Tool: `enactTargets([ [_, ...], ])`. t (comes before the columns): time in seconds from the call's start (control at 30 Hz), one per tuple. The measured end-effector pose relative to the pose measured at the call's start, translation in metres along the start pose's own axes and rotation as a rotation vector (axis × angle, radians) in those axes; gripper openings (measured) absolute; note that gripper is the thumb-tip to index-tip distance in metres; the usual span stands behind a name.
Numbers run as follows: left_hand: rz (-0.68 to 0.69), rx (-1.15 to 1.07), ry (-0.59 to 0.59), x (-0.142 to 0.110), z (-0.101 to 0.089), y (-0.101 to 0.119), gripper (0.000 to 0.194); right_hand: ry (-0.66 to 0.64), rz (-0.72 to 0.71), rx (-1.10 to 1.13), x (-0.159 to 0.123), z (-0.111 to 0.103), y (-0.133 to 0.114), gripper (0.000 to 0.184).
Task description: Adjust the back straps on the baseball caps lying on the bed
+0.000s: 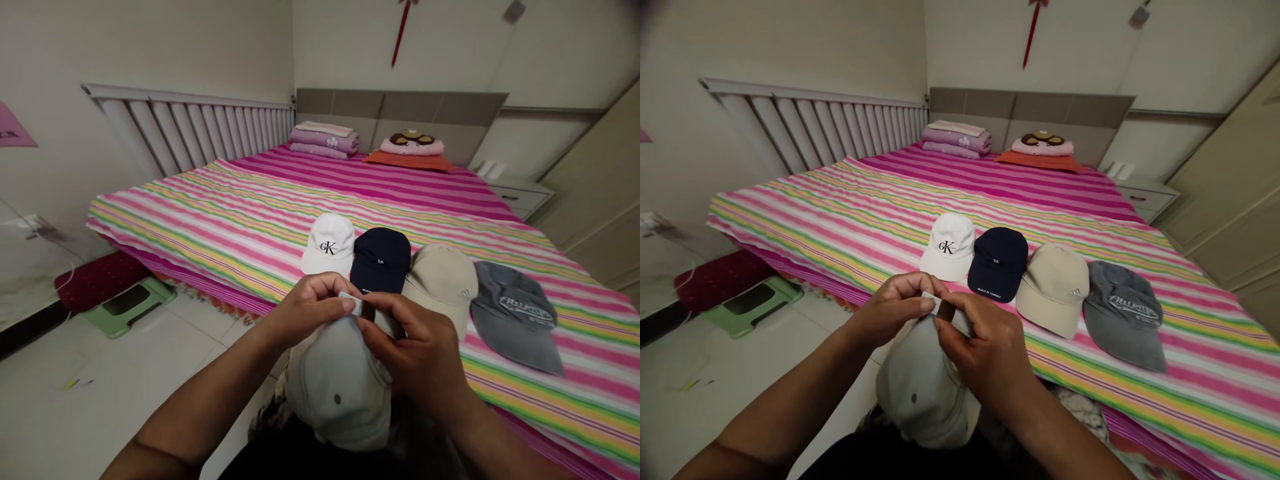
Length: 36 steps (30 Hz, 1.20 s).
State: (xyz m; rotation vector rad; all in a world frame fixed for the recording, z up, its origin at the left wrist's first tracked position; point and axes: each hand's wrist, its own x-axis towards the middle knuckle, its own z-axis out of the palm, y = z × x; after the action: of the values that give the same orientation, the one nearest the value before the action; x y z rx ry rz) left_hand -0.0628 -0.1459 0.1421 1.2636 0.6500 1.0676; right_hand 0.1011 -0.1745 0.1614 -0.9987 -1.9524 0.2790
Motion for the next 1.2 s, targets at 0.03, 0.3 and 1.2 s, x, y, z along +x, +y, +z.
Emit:
enactTargets([
  [0.03, 0.011, -0.023, 0.002, 0.000, 0.000, 0.000, 0.019, -0.010, 0.021, 0.013, 0.000, 0.000, 0.000, 0.011],
  [0.3, 0.085, -0.128, 0.033, -0.001, -0.008, 0.001, 0.018, -0.171, 0.405, 0.341, -0.003, -0.002, 0.009, 0.012],
  [1.2, -0.526, 0.070, -0.239, 0.004, -0.020, 0.029, 0.027, -0.658, 0.649, 1.065, 0.001, 0.000, 0.045, 0.028],
])
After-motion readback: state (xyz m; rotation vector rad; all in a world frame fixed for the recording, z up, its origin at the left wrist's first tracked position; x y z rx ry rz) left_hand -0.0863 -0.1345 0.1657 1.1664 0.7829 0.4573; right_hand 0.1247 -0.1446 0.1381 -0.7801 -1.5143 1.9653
